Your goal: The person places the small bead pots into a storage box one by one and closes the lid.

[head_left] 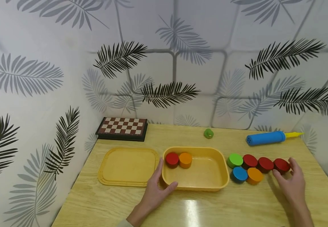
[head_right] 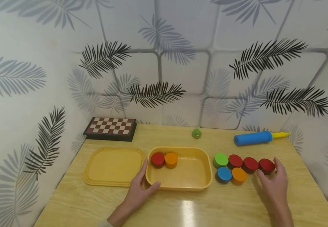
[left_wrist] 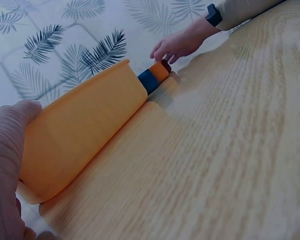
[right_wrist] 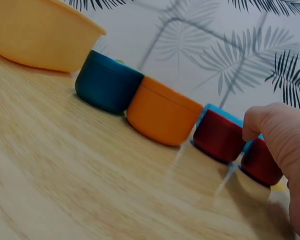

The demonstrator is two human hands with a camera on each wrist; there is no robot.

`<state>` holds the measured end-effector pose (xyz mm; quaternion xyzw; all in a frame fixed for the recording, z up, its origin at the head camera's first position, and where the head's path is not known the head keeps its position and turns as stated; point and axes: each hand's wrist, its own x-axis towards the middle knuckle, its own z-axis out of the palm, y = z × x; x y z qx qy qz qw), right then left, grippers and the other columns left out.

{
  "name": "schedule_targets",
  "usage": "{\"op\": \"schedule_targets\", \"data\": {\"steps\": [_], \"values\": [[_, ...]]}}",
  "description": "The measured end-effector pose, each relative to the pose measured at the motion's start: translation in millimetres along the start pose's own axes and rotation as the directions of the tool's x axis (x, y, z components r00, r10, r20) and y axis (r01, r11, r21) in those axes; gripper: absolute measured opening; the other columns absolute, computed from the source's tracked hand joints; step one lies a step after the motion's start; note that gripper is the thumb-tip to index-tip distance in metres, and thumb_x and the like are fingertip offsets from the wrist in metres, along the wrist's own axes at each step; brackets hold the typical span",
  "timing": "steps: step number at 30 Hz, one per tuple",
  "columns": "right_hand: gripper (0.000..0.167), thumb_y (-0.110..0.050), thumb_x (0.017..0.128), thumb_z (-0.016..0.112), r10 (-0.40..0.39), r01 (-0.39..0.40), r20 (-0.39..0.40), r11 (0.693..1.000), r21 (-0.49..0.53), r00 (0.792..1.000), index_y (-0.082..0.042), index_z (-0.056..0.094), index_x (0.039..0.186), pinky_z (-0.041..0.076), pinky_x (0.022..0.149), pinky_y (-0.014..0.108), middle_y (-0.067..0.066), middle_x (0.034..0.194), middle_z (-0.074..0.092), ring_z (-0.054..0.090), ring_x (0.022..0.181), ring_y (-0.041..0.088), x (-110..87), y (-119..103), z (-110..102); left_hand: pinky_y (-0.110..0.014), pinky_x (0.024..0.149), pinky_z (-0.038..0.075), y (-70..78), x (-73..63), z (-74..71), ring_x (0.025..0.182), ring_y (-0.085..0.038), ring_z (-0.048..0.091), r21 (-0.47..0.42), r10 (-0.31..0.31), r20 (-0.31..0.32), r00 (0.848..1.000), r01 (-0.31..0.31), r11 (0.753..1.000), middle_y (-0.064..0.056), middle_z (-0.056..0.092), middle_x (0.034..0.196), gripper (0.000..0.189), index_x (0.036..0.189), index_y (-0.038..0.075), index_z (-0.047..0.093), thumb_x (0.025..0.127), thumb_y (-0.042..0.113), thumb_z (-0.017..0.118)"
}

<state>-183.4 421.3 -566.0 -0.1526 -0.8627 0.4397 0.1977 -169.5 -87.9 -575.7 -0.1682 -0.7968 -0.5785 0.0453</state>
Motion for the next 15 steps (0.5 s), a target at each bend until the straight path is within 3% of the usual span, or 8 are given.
{"op": "schedule_targets", "data": {"steps": [5, 10, 15], "values": [[0.088, -0.025, 0.101, 0.066, 0.053, -0.053, 0.049, 0.999, -0.002, 0.997, -0.004, 0.013, 0.167, 0.018, 0.124, 0.020, 0.029, 0.166, 0.028, 0.032, 0.146, 0.048, 3.8, 11, -1, -0.036, 0.126, 0.016, 2.0, 0.7, 0.2, 0.159, -0.018, 0.016, -0.017, -0.010, -0.001, 1.000, 0.010, 1.000, -0.009, 0.013, 0.175, 0.102, 0.169, 0.014, 0.014, 0.094, 0.039, 0.079], [0.084, -0.032, 0.102, 0.066, 0.072, -0.070, 0.052, 0.997, -0.034, 0.996, -0.004, 0.020, 0.166, 0.023, 0.107, 0.005, 0.031, 0.163, 0.033, 0.037, 0.140, 0.043, 6.6, 13, -2, -0.039, 0.127, 0.016, 3.5, 1.5, 0.4, 0.159, -0.017, 0.016, -0.012, -0.006, -0.005, 1.000, 0.006, 1.000, -0.008, 0.013, 0.175, 0.103, 0.169, 0.014, 0.013, 0.094, 0.035, 0.080], [0.076, -0.033, 0.099, 0.071, 0.101, -0.101, -0.008, 0.994, -0.048, 0.995, -0.004, 0.037, 0.161, 0.031, 0.089, -0.002, 0.030, 0.152, 0.049, 0.049, 0.119, 0.004, 5.9, 14, -1, -0.041, 0.127, 0.015, 3.5, -0.1, 0.5, 0.159, -0.016, 0.015, -0.014, -0.012, -0.001, 1.000, 0.012, 1.000, -0.007, 0.012, 0.175, 0.103, 0.169, 0.014, 0.013, 0.093, 0.035, 0.081]]}}
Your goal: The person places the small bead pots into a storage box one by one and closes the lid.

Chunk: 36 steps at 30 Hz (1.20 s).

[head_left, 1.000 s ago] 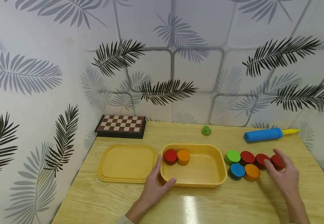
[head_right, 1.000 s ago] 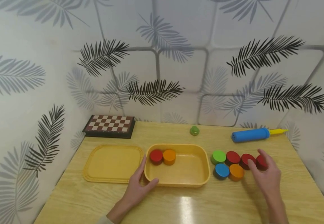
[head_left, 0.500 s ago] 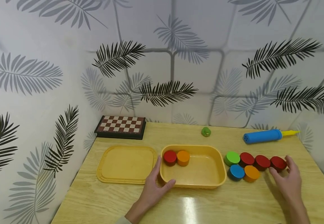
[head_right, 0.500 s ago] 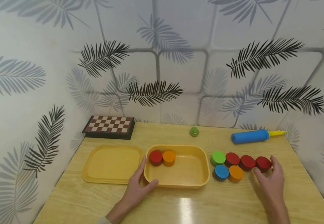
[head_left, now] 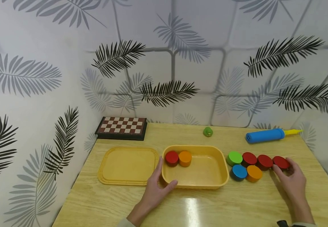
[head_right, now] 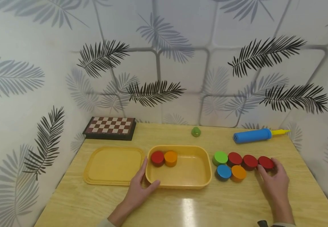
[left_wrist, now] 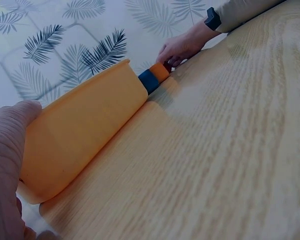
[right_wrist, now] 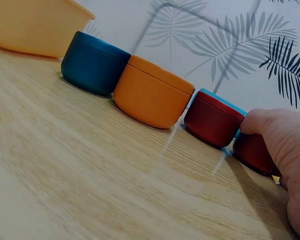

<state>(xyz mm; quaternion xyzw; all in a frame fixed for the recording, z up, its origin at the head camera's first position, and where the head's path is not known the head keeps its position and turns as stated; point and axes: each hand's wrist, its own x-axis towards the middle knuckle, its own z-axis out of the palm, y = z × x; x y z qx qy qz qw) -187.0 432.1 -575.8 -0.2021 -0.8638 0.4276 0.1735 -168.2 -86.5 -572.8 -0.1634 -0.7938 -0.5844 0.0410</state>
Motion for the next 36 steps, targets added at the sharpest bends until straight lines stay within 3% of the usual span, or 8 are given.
{"op": "schedule_targets", "data": {"steps": [3, 9, 18, 21, 27, 36], "values": [[0.074, -0.032, 0.097, 0.075, 0.026, -0.025, -0.035, 1.000, 0.012, 0.999, -0.005, 0.044, 0.158, 0.034, 0.087, -0.001, 0.027, 0.147, 0.053, 0.044, 0.107, -0.009, -0.1, -2, 2, -0.038, 0.127, 0.015, -0.9, -0.1, 0.0, 0.159, -0.016, 0.015, -0.004, -0.003, 0.003, 1.000, 0.003, 1.000, -0.007, 0.012, 0.175, 0.103, 0.169, 0.016, 0.013, 0.094, 0.037, 0.080], [0.073, -0.029, 0.093, 0.079, 0.052, -0.051, -0.077, 0.999, 0.018, 0.996, -0.004, 0.048, 0.155, 0.036, 0.086, 0.001, 0.025, 0.144, 0.057, 0.047, 0.105, -0.006, -1.9, -3, 4, -0.031, 0.126, 0.014, -4.2, 1.0, 0.4, 0.159, -0.018, 0.014, -0.009, 0.006, 0.009, 1.000, -0.006, 1.000, -0.010, 0.011, 0.175, 0.102, 0.169, 0.015, 0.012, 0.095, 0.034, 0.079], [0.072, -0.029, 0.090, 0.083, 0.069, -0.067, -0.117, 0.997, 0.023, 0.991, -0.001, 0.055, 0.149, 0.036, 0.076, 0.001, 0.022, 0.128, 0.062, 0.046, 0.089, -0.010, -1.6, 0, 6, -0.030, 0.126, 0.014, -0.2, 0.5, -0.7, 0.159, -0.019, 0.014, -0.003, 0.005, 0.018, 1.000, -0.005, 1.000, -0.011, 0.011, 0.175, 0.098, 0.168, 0.010, 0.013, 0.098, 0.036, 0.075], [0.072, -0.031, 0.089, 0.084, 0.085, -0.080, -0.132, 0.996, 0.044, 0.988, -0.001, 0.056, 0.147, 0.037, 0.075, 0.002, 0.013, 0.119, 0.063, 0.046, 0.087, -0.009, -0.8, 0, 6, -0.030, 0.126, 0.014, -0.9, 0.7, -0.7, 0.159, -0.018, 0.014, 0.002, 0.008, 0.016, 1.000, -0.008, 1.000, -0.011, 0.011, 0.175, 0.097, 0.169, 0.012, 0.013, 0.098, 0.037, 0.075], [0.068, -0.030, 0.086, 0.087, 0.103, -0.076, -0.196, 0.987, 0.140, 0.975, -0.002, 0.061, 0.142, 0.039, 0.074, 0.003, -0.020, 0.098, 0.055, 0.051, 0.086, -0.004, -3.0, -4, 7, -0.033, 0.126, 0.015, -3.0, 0.2, -0.8, 0.159, -0.021, 0.016, 0.015, 0.021, 0.002, 1.000, -0.021, 1.000, -0.013, 0.013, 0.174, 0.097, 0.169, 0.012, 0.014, 0.098, 0.036, 0.075], [0.067, -0.030, 0.085, 0.088, 0.077, -0.036, -0.220, 0.982, 0.186, 0.973, -0.006, 0.063, 0.142, 0.040, 0.084, 0.010, -0.026, 0.101, 0.055, 0.051, 0.095, -0.003, -8.0, -31, 1, -0.030, 0.126, 0.014, -1.8, -0.2, 0.2, 0.159, -0.022, 0.016, 0.010, 0.024, 0.005, 1.000, -0.024, 1.000, -0.013, 0.012, 0.174, 0.097, 0.168, 0.010, 0.015, 0.097, 0.034, 0.076]]}}
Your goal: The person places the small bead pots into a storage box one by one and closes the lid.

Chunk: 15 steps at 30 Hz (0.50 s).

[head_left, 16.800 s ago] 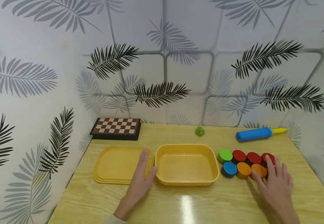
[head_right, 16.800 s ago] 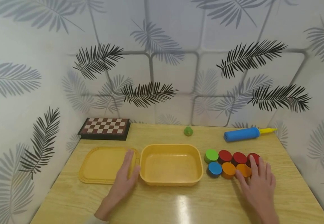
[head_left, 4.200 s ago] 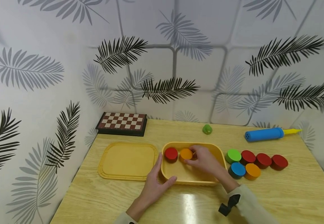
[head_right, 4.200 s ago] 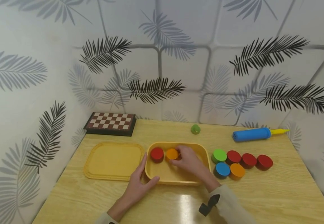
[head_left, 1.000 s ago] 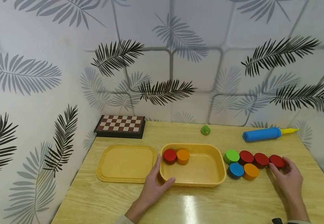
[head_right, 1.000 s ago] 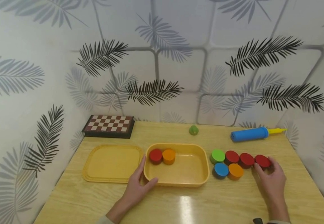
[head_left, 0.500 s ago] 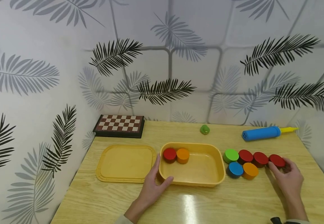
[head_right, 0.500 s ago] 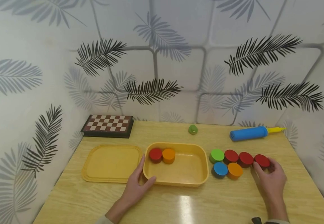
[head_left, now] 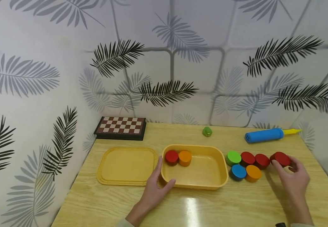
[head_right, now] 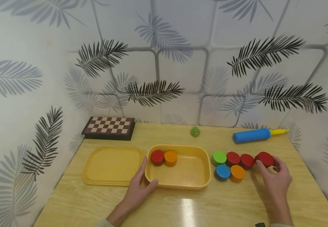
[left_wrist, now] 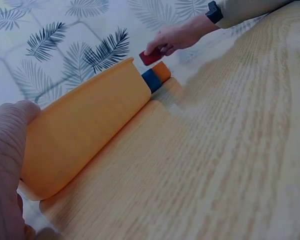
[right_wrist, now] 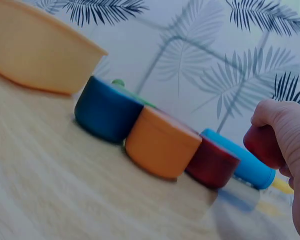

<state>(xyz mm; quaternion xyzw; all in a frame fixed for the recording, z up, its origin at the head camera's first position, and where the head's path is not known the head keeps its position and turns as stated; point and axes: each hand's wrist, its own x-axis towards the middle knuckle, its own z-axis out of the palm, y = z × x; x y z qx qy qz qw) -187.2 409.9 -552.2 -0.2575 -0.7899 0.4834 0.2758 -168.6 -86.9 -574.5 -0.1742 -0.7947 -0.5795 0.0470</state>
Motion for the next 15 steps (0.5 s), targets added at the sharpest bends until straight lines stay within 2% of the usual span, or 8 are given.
{"op": "schedule_targets", "data": {"steps": [4, 9, 13, 15], "values": [[0.063, -0.025, 0.084, 0.089, -0.051, 0.051, -0.009, 0.999, 0.011, 0.999, -0.003, 0.065, 0.138, 0.041, 0.082, 0.010, -0.028, 0.097, 0.055, 0.053, 0.092, -0.002, -2.3, -14, -3, -0.030, 0.126, 0.014, -0.1, -0.3, 0.7, 0.159, -0.023, 0.016, -0.004, 0.001, 0.001, 1.000, -0.001, 1.000, -0.013, 0.012, 0.174, 0.096, 0.168, 0.010, 0.015, 0.098, 0.034, 0.076], [0.061, -0.020, 0.083, 0.090, -0.084, 0.084, 0.008, 0.996, 0.017, 0.996, -0.003, 0.066, 0.136, 0.042, 0.080, 0.004, -0.029, 0.096, 0.057, 0.055, 0.089, -0.007, -6.5, -27, -6, -0.031, 0.126, 0.014, 0.6, -0.7, 0.7, 0.159, -0.022, 0.016, -0.003, 0.002, -0.001, 1.000, -0.002, 1.000, -0.014, 0.013, 0.174, 0.097, 0.168, 0.010, 0.015, 0.097, 0.034, 0.076], [0.061, -0.021, 0.084, 0.089, -0.091, 0.091, 0.096, 0.996, 0.005, 0.991, -0.004, 0.065, 0.138, 0.043, 0.079, 0.001, -0.030, 0.098, 0.058, 0.056, 0.090, -0.010, -12.8, -41, -7, -0.032, 0.126, 0.015, 0.5, 0.1, 0.3, 0.159, -0.022, 0.016, 0.001, 0.005, -0.003, 1.000, -0.005, 1.000, -0.014, 0.013, 0.174, 0.096, 0.168, 0.010, 0.015, 0.097, 0.034, 0.076], [0.063, -0.023, 0.086, 0.088, -0.102, 0.105, 0.167, 0.994, -0.008, 0.981, -0.004, 0.063, 0.139, 0.044, 0.079, 0.001, -0.030, 0.099, 0.059, 0.057, 0.091, -0.011, -16.1, -50, -7, -0.032, 0.126, 0.015, 0.2, 0.8, 0.0, 0.159, -0.022, 0.016, 0.005, 0.007, -0.003, 1.000, -0.007, 1.000, -0.014, 0.013, 0.174, 0.096, 0.168, 0.010, 0.015, 0.097, 0.035, 0.076]]}}
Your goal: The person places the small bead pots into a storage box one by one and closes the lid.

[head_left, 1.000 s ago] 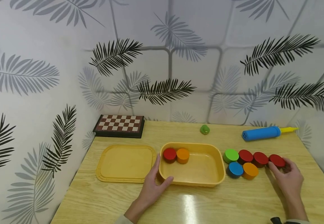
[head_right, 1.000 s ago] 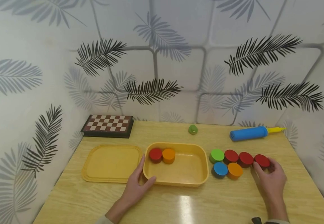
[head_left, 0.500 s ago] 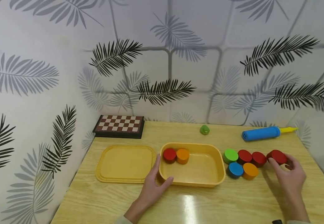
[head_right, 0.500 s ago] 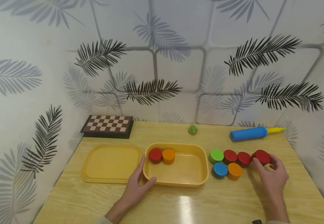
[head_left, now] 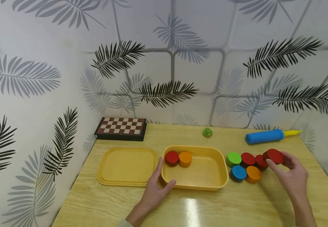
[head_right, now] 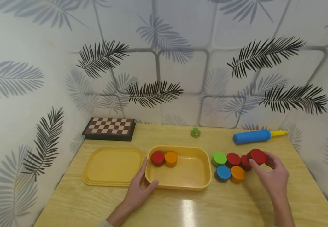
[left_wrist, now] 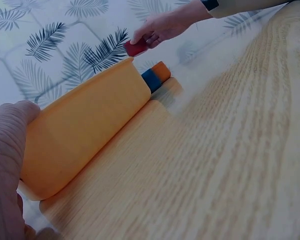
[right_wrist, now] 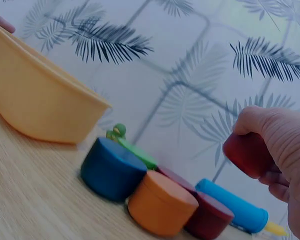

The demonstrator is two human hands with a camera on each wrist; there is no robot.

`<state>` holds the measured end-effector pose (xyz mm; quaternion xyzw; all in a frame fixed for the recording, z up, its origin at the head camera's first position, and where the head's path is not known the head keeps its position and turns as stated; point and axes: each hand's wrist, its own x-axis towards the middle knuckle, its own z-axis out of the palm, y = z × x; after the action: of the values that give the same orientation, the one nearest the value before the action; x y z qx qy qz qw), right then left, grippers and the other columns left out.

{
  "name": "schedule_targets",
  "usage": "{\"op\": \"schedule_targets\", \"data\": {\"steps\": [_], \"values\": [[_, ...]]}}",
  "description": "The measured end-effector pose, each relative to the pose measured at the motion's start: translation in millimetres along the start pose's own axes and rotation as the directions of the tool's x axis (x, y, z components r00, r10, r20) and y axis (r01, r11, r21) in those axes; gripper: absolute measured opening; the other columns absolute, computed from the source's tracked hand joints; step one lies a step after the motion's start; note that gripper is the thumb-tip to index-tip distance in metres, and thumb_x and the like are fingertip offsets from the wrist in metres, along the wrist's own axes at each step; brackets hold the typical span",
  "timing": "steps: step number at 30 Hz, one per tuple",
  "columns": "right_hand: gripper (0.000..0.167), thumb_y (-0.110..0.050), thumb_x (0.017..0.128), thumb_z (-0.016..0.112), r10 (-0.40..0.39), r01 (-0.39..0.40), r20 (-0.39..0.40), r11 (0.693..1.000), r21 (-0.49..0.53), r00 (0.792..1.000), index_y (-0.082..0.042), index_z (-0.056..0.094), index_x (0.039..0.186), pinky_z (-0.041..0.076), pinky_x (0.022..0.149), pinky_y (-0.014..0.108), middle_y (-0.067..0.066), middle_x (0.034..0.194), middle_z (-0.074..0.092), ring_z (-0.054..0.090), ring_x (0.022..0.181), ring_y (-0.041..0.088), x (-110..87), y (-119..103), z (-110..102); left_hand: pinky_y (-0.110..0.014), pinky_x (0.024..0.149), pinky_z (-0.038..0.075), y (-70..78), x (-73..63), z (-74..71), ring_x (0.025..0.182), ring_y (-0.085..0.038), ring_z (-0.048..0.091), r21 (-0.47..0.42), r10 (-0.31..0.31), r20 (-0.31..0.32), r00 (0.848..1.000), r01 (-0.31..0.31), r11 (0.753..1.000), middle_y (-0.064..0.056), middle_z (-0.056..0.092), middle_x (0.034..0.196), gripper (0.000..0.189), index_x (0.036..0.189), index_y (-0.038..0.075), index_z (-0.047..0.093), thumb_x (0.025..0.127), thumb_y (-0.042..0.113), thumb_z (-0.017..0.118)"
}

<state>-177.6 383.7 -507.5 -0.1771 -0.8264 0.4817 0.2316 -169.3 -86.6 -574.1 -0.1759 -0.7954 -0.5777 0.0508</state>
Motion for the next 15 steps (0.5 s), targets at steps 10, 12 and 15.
{"op": "schedule_targets", "data": {"steps": [10, 12, 15], "values": [[0.061, -0.027, 0.088, 0.087, -0.179, 0.197, 0.219, 0.978, -0.062, 0.959, 0.001, 0.062, 0.136, 0.049, 0.074, 0.004, -0.021, 0.107, 0.064, 0.058, 0.092, -0.012, -14.4, -30, 16, -0.035, 0.126, 0.016, -0.3, 0.3, -0.5, 0.159, -0.021, 0.015, -0.010, -0.015, 0.012, 1.000, 0.015, 1.000, -0.013, 0.012, 0.174, 0.097, 0.169, 0.011, 0.014, 0.098, 0.035, 0.075], [0.059, -0.026, 0.088, 0.087, -0.206, 0.222, 0.239, 0.974, -0.041, 0.949, 0.000, 0.063, 0.135, 0.051, 0.075, 0.005, -0.014, 0.109, 0.067, 0.060, 0.092, -0.010, -17.3, -35, 21, -0.036, 0.126, 0.016, -0.1, 0.5, -0.5, 0.159, -0.021, 0.015, -0.012, -0.013, 0.014, 1.000, 0.014, 1.000, -0.013, 0.012, 0.174, 0.097, 0.169, 0.011, 0.013, 0.098, 0.035, 0.075], [0.056, -0.024, 0.089, 0.086, -0.229, 0.239, 0.290, 0.971, 0.002, 0.929, 0.000, 0.063, 0.133, 0.054, 0.077, 0.007, -0.008, 0.110, 0.070, 0.063, 0.092, -0.008, -21.8, -42, 28, -0.037, 0.126, 0.016, -0.4, 0.3, -0.4, 0.159, -0.022, 0.015, -0.012, -0.012, 0.014, 1.000, 0.012, 1.000, -0.011, 0.012, 0.175, 0.097, 0.168, 0.011, 0.013, 0.098, 0.035, 0.075]]}}
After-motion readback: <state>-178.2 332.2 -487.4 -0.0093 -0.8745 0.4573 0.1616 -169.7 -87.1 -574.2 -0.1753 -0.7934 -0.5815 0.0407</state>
